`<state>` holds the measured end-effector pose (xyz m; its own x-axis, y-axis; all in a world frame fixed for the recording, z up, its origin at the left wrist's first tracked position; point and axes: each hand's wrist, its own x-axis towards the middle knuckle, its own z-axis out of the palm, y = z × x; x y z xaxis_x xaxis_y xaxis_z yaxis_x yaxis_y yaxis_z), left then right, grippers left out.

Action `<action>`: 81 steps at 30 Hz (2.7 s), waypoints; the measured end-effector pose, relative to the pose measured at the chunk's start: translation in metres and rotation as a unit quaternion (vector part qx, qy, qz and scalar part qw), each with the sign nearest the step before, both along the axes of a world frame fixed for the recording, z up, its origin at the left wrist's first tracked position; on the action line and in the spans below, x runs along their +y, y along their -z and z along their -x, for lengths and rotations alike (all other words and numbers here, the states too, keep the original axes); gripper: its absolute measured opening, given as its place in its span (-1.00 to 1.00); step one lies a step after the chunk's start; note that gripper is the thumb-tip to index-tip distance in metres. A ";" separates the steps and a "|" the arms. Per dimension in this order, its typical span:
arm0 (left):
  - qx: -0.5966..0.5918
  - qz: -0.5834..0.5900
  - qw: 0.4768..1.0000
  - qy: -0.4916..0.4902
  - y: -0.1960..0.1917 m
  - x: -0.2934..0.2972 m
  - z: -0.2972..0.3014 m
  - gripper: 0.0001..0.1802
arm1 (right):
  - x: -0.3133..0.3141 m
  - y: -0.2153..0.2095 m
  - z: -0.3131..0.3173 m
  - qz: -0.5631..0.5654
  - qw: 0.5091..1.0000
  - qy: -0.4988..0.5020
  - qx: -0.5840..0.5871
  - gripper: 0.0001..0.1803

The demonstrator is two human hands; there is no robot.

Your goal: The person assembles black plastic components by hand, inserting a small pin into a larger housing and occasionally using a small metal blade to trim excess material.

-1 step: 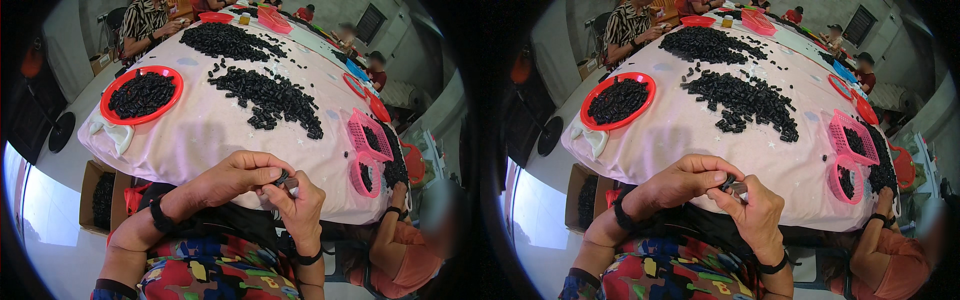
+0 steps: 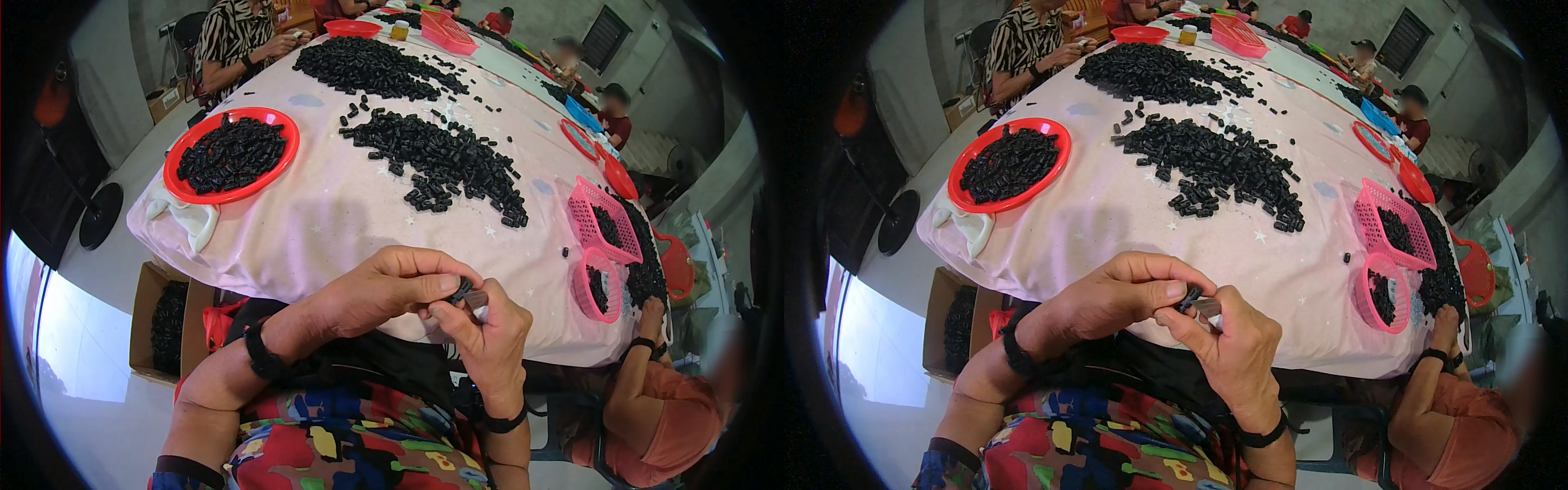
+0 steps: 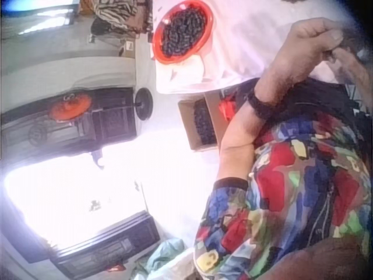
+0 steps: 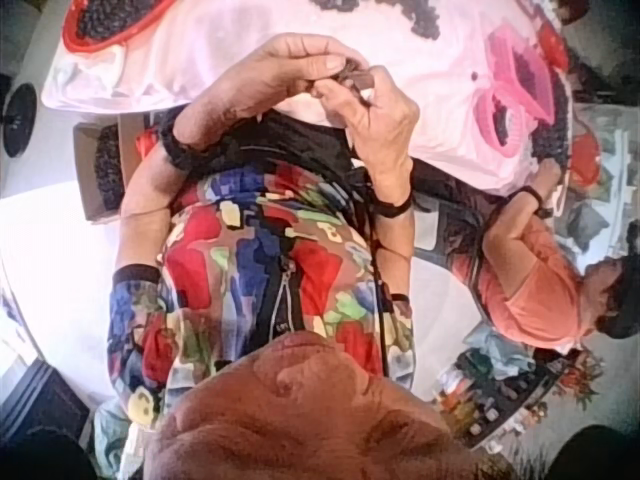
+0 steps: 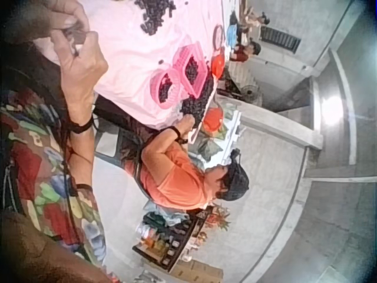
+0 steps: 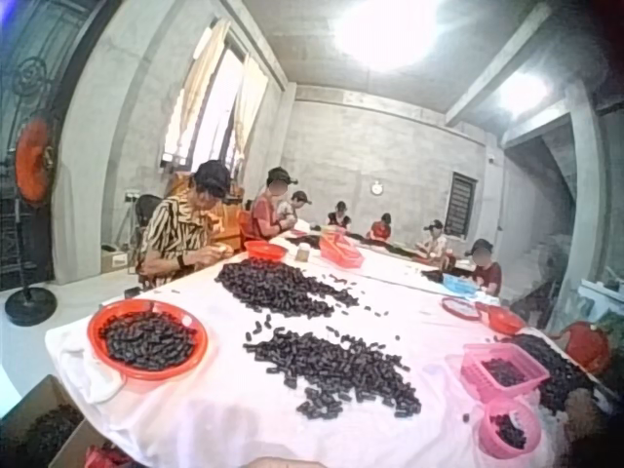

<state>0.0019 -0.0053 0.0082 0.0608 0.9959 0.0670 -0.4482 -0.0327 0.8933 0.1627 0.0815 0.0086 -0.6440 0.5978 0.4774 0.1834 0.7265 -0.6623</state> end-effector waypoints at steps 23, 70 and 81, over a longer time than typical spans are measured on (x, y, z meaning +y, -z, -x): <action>-0.024 -0.005 1.000 -0.005 0.007 0.003 -0.001 -0.72 | 0.004 0.003 -0.001 -0.024 0.999 -0.023 -0.030 -0.53; -0.007 -0.022 1.000 -0.009 0.007 0.003 0.001 -0.75 | -0.001 0.000 0.000 -0.074 0.997 0.008 -0.032 -0.50; -0.013 -0.020 1.000 -0.001 0.008 0.004 0.001 -0.75 | 0.001 0.002 -0.001 -0.096 0.995 0.007 -0.032 -0.52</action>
